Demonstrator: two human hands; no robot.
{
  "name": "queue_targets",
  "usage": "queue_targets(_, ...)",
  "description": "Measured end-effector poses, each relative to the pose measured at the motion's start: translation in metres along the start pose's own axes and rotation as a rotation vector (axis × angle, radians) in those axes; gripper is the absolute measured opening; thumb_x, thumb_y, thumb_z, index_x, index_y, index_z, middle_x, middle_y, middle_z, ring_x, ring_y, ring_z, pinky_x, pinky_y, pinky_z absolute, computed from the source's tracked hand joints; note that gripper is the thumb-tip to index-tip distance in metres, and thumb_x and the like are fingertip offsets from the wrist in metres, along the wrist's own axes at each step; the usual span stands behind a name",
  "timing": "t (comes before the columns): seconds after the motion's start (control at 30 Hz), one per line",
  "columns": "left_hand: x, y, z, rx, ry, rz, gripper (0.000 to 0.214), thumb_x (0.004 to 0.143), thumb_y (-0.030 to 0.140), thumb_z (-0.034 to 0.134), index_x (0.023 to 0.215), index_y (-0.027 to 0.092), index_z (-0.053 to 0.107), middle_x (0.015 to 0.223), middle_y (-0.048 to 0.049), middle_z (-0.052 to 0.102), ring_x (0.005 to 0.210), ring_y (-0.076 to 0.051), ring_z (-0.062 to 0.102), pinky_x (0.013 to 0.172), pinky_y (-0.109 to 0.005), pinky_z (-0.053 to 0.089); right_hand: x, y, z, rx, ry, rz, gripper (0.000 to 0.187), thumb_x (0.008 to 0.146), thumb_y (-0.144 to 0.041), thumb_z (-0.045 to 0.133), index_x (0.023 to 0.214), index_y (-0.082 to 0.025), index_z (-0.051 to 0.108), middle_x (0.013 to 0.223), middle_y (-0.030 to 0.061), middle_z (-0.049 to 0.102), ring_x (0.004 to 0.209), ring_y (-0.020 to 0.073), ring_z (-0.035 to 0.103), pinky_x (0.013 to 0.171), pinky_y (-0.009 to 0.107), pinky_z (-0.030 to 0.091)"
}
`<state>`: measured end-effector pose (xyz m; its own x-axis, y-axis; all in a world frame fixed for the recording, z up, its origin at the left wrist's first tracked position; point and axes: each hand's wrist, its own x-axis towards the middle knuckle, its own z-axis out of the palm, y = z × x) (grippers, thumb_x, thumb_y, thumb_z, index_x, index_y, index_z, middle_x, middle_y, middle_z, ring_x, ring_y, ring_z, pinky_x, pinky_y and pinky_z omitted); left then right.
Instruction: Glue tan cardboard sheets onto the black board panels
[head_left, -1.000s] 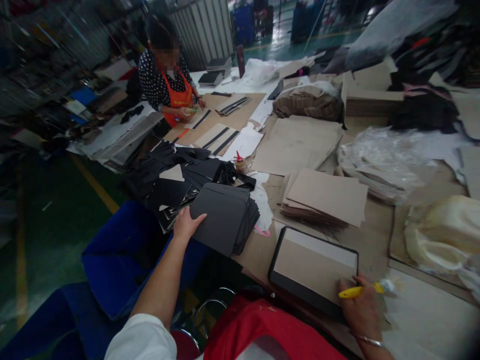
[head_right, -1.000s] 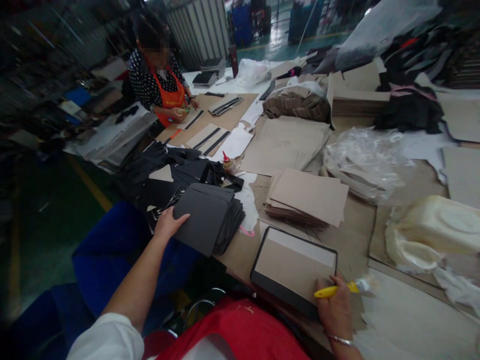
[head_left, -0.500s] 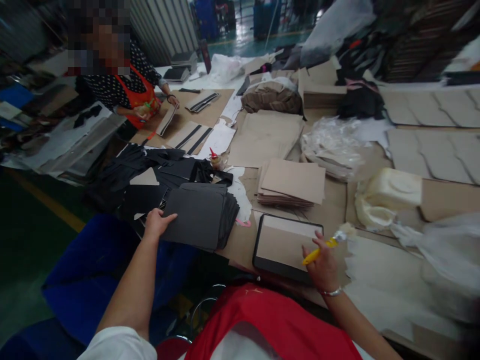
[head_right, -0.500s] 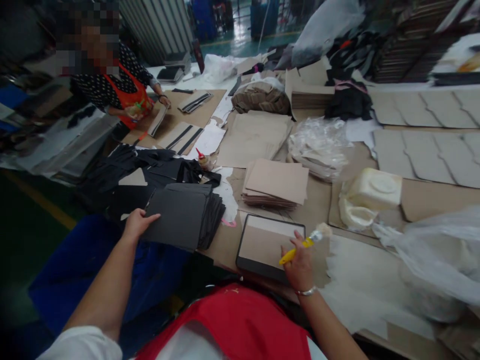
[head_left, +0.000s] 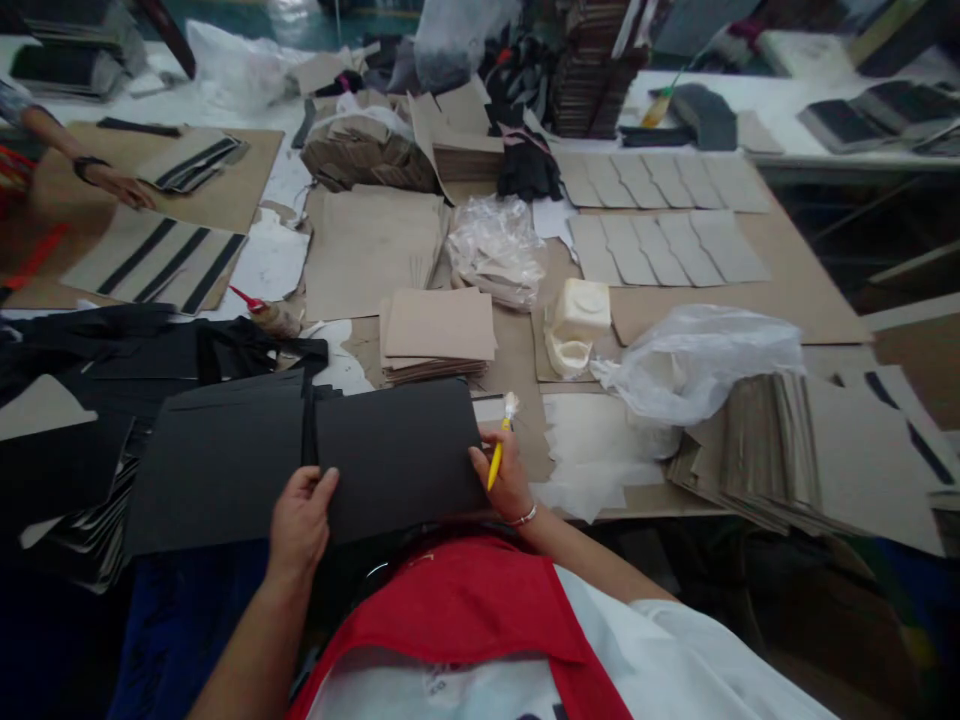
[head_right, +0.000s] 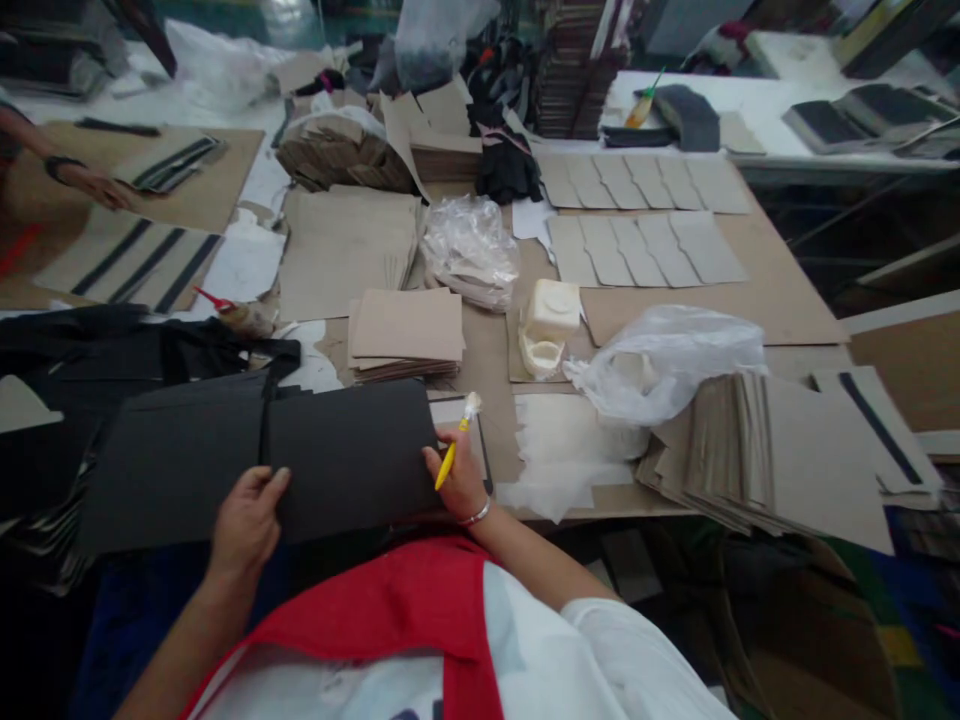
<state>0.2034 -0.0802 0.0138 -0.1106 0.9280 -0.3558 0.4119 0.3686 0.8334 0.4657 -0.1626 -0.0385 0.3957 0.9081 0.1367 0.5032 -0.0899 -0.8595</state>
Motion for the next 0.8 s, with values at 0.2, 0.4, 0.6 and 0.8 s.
queue_targets(0.2, 0.017, -0.045, 0.090, 0.388, -0.126, 0.166, 0.034, 0.077, 0.054, 0.047, 0.069, 0.021, 0.047, 0.064, 0.0015, 0.053, 0.064, -0.015, 0.053, 0.063, -0.027, 0.043, 0.008, 0.077, -0.030, -0.472, -0.036, 0.007, 0.022, 0.087, -0.035, 0.047, 0.096, -0.016, 0.053, 0.080, 0.0077, 0.064, 0.063, 0.0170, 0.060, 0.057, 0.028, 0.047)
queue_targets(0.4, 0.030, -0.061, 0.102, 0.660, -0.108, 0.314, 0.033, 0.079, 0.052, 0.049, 0.084, 0.020, 0.052, 0.083, -0.0066, 0.058, 0.082, -0.022, 0.059, 0.076, -0.036, 0.048, 0.008, 0.097, -0.028, -0.722, -0.106, 0.031, 0.028, 0.088, -0.042, 0.048, 0.098, -0.017, 0.059, 0.078, 0.0085, 0.067, 0.060, 0.0167, 0.061, 0.053, 0.025, 0.043)
queue_targets(0.6, 0.018, -0.066, 0.113, 0.577, -0.197, 0.473, 0.079, 0.074, 0.054, 0.057, 0.136, 0.013, 0.030, 0.139, -0.0199, 0.038, 0.132, -0.032, 0.035, 0.105, -0.046, 0.035, 0.035, 0.090, -0.101, -0.558, 0.107, 0.008, 0.041, 0.091, -0.046, 0.038, 0.115, -0.017, 0.055, 0.105, 0.0120, 0.066, 0.089, 0.0192, 0.064, 0.072, 0.028, 0.049)
queue_targets(0.8, 0.018, -0.074, 0.133, 0.522, -0.204, 0.447, 0.075, 0.082, 0.049, 0.047, 0.143, 0.016, 0.020, 0.143, -0.0175, 0.035, 0.135, -0.031, 0.031, 0.109, -0.050, 0.031, 0.102, 0.104, -0.173, -0.341, 0.378, 0.183, 0.047, 0.088, -0.051, 0.039, 0.095, -0.012, 0.064, 0.085, 0.0085, 0.070, 0.074, 0.0154, 0.062, 0.071, 0.027, 0.048)
